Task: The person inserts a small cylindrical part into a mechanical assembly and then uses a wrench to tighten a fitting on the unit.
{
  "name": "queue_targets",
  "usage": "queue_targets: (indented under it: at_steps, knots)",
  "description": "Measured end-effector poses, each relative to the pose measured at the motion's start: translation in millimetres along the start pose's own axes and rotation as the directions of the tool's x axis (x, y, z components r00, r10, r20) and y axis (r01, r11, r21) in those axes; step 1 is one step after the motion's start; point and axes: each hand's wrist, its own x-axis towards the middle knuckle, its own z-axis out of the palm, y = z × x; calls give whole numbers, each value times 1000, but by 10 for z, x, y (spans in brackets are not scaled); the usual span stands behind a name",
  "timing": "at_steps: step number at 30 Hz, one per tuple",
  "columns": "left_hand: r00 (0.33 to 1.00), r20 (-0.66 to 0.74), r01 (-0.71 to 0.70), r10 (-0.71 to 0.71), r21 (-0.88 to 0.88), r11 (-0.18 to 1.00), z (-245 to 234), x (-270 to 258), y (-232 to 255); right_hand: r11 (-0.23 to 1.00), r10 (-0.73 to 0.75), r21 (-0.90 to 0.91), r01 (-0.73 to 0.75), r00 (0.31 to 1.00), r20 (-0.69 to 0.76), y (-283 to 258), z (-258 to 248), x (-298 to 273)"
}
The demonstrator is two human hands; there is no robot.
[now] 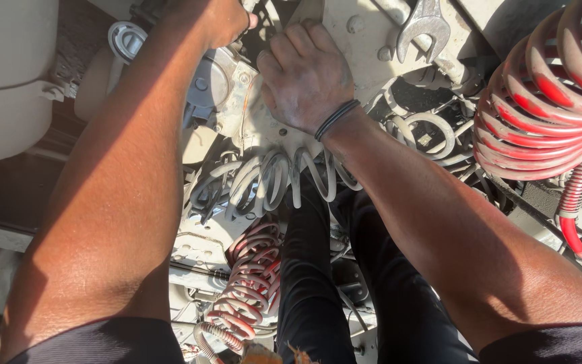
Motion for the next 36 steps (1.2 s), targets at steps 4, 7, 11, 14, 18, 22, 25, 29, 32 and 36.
queue_targets:
  at_steps: [4,7,11,14,18,22,25,29,32,36]
  knots:
    - [1000,-27,-7,7,-10,1000,86,102,-62,1000,-9,-3,9,1000,-20,28,5,7]
    - [998,-63,-24,21,-43,999,129,63,-85,1000,-18,11,18,999,-37,4,20,-31]
    - [994,-94,-54,49,-51,997,79,78,-83,1000,-13,29,13,1000,-22,-9,6,-5]
    - [993,-101,-68,61,-67,995,95,100,-64,1000,-18,16,18,999,-31,22,0,-19]
    - [995,-86,-55,47,-93,994,191,24,-164,999,-30,10,31,999,-31,6,30,-26]
    - [995,-91,-56,44,-124,991,154,4,-186,999,-21,23,22,999,-48,-18,6,-27]
    - [993,-106,-77,59,-180,981,143,8,-65,1000,-14,26,15,999,-35,-9,20,-34]
    - [990,-135,-82,45,-286,955,31,-190,19,999,-21,26,22,999,-32,3,27,-33]
    - [987,-162,-76,3,-445,892,-115,-474,31,999,-11,45,12,999,-42,-10,9,-14]
    - [985,-135,-28,-111,-746,665,-172,-800,-52,975,75,214,-57,994,-78,-33,-17,13]
